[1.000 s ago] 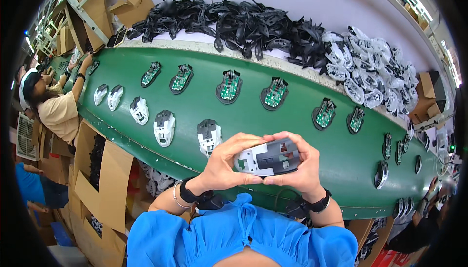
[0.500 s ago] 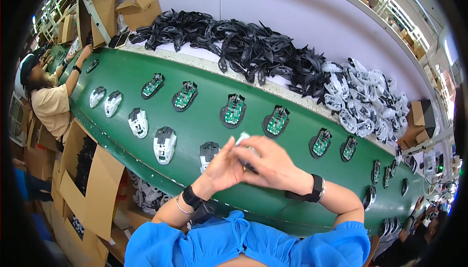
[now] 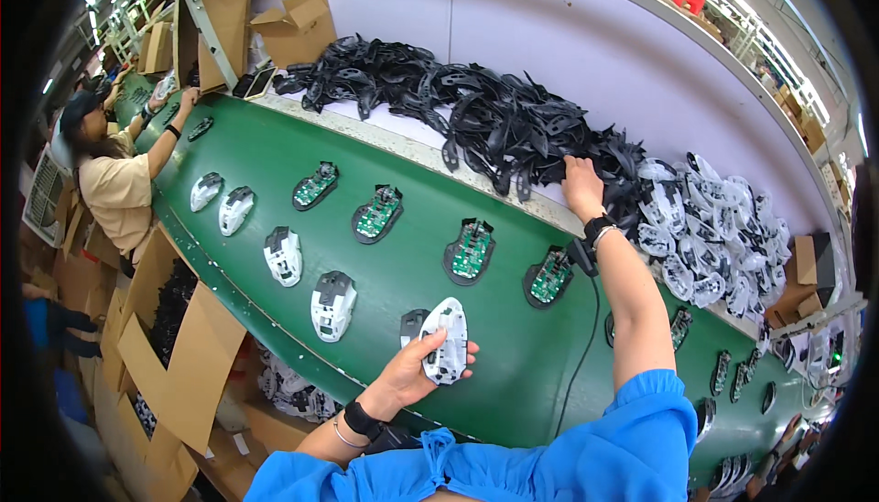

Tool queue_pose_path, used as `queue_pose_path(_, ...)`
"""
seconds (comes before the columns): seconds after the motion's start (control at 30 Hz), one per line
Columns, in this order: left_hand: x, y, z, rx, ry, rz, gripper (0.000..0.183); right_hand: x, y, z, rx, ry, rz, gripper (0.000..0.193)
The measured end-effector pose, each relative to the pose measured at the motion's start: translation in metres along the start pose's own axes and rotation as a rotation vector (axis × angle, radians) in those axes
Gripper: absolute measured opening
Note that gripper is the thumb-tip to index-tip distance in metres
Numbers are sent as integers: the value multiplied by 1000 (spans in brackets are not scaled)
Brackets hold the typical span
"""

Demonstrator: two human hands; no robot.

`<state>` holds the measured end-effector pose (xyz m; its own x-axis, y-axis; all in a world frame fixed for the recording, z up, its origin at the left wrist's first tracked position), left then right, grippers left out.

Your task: The person assembles small electronic devices on a green workbench by hand. They repeatedly pick up white plastic casings and black rubber components, fit the rubber pieces onto the casings, and place the assembled units into a cardboard box. The process involves handling multiple units one at a time in a repetitive sequence.

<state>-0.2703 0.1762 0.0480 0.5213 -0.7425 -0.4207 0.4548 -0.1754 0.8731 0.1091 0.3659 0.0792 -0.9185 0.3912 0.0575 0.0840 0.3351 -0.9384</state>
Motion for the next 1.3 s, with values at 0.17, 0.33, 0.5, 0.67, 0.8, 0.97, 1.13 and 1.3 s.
queue_pose_path(0.17, -5, 1, 6, -6, 44, -65, 39, 12, -20, 13, -171, -301, 206, 14)
queue_pose_path(0.33, -9, 19, -2, 82, 23, 115, 41, 18, -77, 46, -249, -346, 109, 18)
queue_pose_path(0.5, -14, 55, -18, 220, 96, 166, 50, 39, -108, 126, 38, -130, -684, 18)
queue_pose_path(0.67, -9, 83, -20, 351, 137, 115, 57, 88, -162, 225, 105, -350, -635, 27)
queue_pose_path(0.8, 1, 68, -12, 229, 130, -147, 62, 84, -190, 247, 174, -409, -849, 30)
queue_pose_path(0.97, -1, 96, 2, 277, 113, -345, 67, 60, -176, 254, 437, 133, -1127, 10)
queue_pose_path(1.13, -16, 119, 11, 355, 166, -349, 73, 53, -180, 254, 360, 315, -1341, 39)
queue_pose_path(1.3, -25, 121, 18, 347, 162, -191, 77, 35, -188, 251, 369, 515, -1797, 27)
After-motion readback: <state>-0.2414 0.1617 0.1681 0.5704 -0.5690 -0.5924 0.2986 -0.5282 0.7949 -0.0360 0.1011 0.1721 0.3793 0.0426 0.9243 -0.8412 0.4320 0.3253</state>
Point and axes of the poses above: each hand's wrist, its own z-axis away from the middle knuckle, its own y-axis out of the palm, x = y × z, the point moved 5 cm from there along -z, towards the middle knuckle, and after that the axes turned 9 degrees about y, right-handed, at the moved point
